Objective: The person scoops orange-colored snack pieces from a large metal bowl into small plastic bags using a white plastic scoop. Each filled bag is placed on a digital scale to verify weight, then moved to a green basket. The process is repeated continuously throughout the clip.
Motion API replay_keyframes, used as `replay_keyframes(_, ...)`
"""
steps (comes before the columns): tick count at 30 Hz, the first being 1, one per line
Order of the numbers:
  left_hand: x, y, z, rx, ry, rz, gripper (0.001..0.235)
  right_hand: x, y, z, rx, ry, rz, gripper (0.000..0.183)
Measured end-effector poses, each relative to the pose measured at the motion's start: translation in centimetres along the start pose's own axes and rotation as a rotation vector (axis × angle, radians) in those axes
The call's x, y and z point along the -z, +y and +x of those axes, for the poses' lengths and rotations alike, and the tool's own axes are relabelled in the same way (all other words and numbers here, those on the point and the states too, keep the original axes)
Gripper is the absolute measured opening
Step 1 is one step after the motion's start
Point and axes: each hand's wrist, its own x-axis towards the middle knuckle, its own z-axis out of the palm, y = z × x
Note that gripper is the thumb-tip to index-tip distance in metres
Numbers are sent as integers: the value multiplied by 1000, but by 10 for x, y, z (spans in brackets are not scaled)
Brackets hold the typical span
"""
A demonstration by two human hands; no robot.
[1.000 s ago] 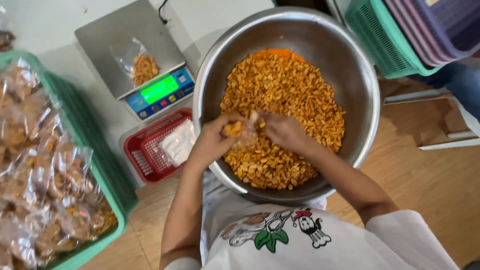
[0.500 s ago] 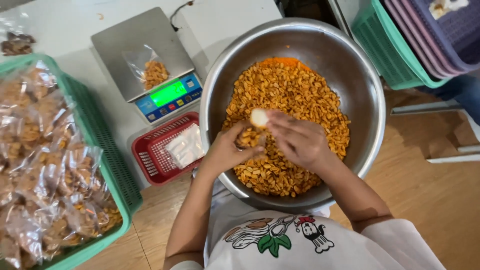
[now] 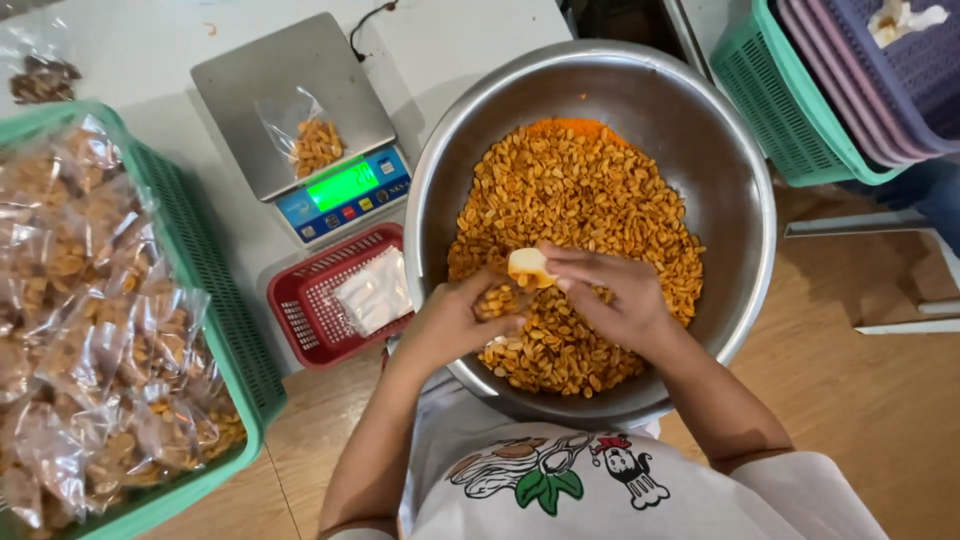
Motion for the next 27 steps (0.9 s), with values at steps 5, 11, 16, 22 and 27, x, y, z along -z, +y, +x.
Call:
replay_keyframes(5,-36,-18,25,-137,208,-37,56,-1,-1,19,263,173,-238,20)
replay_keyframes(11,-2,-28,46,-364,485,-592,33,25,9,7,280,361,-268,14)
replay_keyframes(16,126,-105,105,-212,1125,-165,69,36,-7,-20,-27,421,-297,20)
replay_keyframes(22,209,-146,142,-126,1472,-66,50,29,17,-39,-101,476,-201,23)
replay_keyframes(27,212,-67,88,-749,1349,-466,59,26,-4,-20,-96,350,-165,24)
